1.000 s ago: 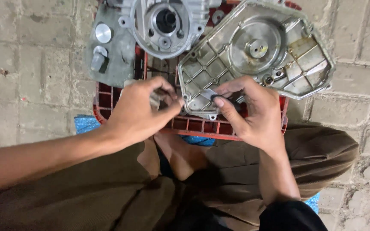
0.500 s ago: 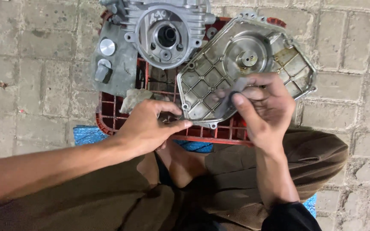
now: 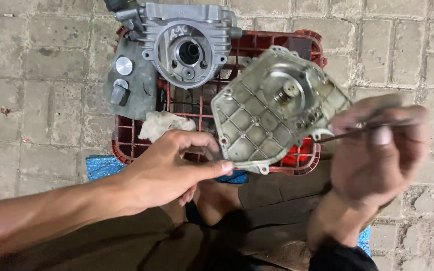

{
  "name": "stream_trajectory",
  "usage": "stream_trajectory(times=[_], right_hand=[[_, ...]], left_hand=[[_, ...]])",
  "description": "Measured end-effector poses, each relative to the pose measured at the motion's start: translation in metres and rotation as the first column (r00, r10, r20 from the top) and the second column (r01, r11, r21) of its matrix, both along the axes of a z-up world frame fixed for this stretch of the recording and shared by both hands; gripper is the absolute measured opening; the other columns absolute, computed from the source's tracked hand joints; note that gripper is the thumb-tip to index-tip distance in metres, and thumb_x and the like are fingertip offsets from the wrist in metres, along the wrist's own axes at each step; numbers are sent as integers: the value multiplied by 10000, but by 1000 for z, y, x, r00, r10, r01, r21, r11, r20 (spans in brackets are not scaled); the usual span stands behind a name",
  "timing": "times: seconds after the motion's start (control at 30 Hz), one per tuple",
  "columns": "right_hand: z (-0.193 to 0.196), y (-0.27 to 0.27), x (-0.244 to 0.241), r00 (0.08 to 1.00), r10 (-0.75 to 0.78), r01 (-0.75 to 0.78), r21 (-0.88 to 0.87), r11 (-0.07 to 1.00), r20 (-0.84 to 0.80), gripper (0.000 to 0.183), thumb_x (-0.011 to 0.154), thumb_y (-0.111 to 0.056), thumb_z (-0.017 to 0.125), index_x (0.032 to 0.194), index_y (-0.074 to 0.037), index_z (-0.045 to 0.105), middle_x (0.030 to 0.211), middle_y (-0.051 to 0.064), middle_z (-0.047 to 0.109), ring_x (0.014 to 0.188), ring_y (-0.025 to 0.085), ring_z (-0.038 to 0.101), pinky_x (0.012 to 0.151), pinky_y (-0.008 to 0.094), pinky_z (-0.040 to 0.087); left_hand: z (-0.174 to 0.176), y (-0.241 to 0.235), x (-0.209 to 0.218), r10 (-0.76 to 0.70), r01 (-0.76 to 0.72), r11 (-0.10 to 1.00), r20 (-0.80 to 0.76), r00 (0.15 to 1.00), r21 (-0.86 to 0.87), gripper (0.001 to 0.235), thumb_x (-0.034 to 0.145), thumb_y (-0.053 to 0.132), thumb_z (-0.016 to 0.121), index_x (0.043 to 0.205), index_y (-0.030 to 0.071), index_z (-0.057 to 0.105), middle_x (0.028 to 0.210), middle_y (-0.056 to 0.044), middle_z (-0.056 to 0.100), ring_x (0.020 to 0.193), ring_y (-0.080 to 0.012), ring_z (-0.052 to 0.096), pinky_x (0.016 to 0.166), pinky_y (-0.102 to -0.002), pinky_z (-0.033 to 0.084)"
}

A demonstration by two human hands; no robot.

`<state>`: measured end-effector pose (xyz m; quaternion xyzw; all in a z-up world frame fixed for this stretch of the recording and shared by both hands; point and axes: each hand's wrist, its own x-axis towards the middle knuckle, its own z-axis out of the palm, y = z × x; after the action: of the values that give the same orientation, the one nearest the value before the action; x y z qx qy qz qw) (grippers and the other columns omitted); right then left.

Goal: The person scrapes residue from the surface of a metal engine casing using a small metal tool. They wipe the scraped area with a cloth and continue scraping different sections of the casing. The person also scrapes a separate metal blade-like tool and wipes it with the cloth.

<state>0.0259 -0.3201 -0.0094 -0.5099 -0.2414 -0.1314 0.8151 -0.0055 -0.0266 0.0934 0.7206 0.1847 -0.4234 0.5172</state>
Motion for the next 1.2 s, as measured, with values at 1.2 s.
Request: stream_trajectory(times=[1.2], right_hand=[[4, 57, -4, 972, 129, -84, 223, 971, -197, 185, 999, 54, 591, 1047, -87, 481, 1001, 135, 694, 880, 233, 722, 799, 311, 621]], left_hand=[[74, 17, 37, -503, 212, 848, 864, 30, 486, 39, 961, -69, 551, 935, -40, 553, 958, -135, 589, 790, -203, 550, 690, -294, 497]])
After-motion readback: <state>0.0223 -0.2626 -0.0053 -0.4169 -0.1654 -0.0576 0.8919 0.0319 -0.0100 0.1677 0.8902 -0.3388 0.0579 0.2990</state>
